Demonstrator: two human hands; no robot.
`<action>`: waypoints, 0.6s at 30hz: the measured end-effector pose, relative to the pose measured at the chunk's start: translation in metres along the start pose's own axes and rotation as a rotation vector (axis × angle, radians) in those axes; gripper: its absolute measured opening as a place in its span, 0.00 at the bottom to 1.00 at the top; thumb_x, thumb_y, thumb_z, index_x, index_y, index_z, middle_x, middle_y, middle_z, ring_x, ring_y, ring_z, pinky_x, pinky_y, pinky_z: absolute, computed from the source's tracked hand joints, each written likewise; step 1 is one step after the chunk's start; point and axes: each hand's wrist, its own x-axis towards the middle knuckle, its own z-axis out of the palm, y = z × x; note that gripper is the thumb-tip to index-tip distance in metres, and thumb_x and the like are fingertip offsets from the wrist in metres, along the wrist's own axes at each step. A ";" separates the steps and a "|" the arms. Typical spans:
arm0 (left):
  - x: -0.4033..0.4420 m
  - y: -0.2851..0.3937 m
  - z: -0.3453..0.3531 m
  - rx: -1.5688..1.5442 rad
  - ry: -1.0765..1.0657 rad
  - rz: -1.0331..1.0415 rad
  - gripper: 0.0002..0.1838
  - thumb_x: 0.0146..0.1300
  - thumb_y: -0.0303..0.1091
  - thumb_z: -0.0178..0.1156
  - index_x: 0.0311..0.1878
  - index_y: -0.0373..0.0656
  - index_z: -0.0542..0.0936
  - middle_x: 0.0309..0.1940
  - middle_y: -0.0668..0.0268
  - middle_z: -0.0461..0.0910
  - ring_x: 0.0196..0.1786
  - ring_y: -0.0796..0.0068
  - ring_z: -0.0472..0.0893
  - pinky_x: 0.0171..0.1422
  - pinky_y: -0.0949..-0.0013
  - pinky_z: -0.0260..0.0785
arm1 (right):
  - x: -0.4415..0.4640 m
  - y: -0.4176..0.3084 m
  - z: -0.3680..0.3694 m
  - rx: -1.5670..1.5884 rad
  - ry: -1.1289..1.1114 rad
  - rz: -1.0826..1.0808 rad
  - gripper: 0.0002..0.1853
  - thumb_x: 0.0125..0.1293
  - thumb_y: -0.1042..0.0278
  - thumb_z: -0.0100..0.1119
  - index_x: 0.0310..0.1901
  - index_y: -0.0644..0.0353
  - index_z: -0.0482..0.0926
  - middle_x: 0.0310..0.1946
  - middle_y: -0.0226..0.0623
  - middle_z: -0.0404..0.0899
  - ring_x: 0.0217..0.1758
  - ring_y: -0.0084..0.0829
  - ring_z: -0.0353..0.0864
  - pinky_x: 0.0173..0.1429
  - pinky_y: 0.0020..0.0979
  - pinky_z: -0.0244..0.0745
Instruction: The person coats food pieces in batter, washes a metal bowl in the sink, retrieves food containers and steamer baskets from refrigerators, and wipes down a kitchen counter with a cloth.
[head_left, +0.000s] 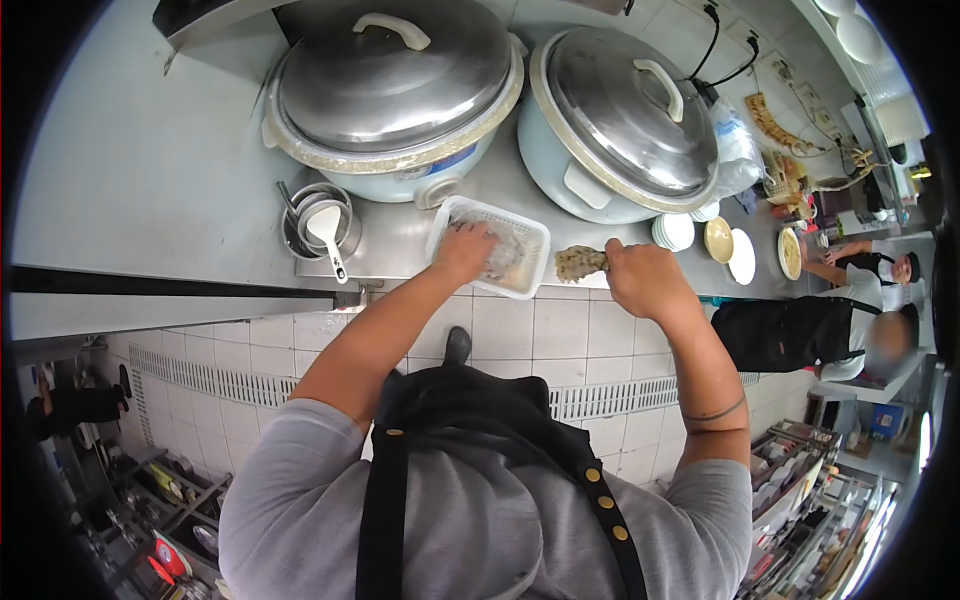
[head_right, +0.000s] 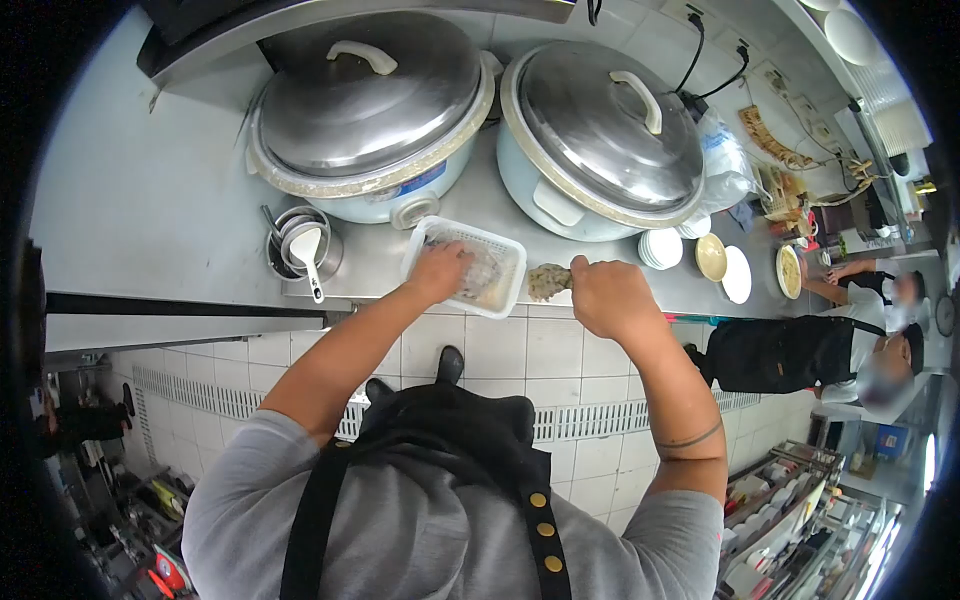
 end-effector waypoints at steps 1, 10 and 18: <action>-0.002 0.006 -0.009 -0.002 0.001 -0.005 0.21 0.63 0.33 0.64 0.60 0.49 0.79 0.58 0.58 0.75 0.59 0.55 0.78 0.60 0.57 0.72 | 0.001 -0.001 -0.002 -0.003 -0.001 -0.004 0.09 0.63 0.72 0.48 0.40 0.67 0.75 0.28 0.53 0.84 0.35 0.53 0.85 0.42 0.51 0.78; -0.002 -0.023 -0.006 0.026 -0.159 -0.058 0.17 0.64 0.31 0.59 0.56 0.49 0.81 0.51 0.58 0.82 0.54 0.56 0.82 0.56 0.54 0.74 | 0.027 -0.012 -0.001 0.000 0.144 -0.133 0.09 0.63 0.68 0.55 0.39 0.66 0.74 0.24 0.50 0.82 0.31 0.54 0.83 0.38 0.51 0.77; -0.016 -0.003 -0.030 0.008 -0.443 0.012 0.12 0.62 0.35 0.55 0.39 0.44 0.87 0.45 0.59 0.86 0.55 0.56 0.82 0.59 0.52 0.73 | 0.043 -0.026 -0.023 -0.023 0.102 -0.131 0.10 0.63 0.71 0.48 0.40 0.68 0.76 0.28 0.53 0.84 0.35 0.54 0.86 0.41 0.50 0.79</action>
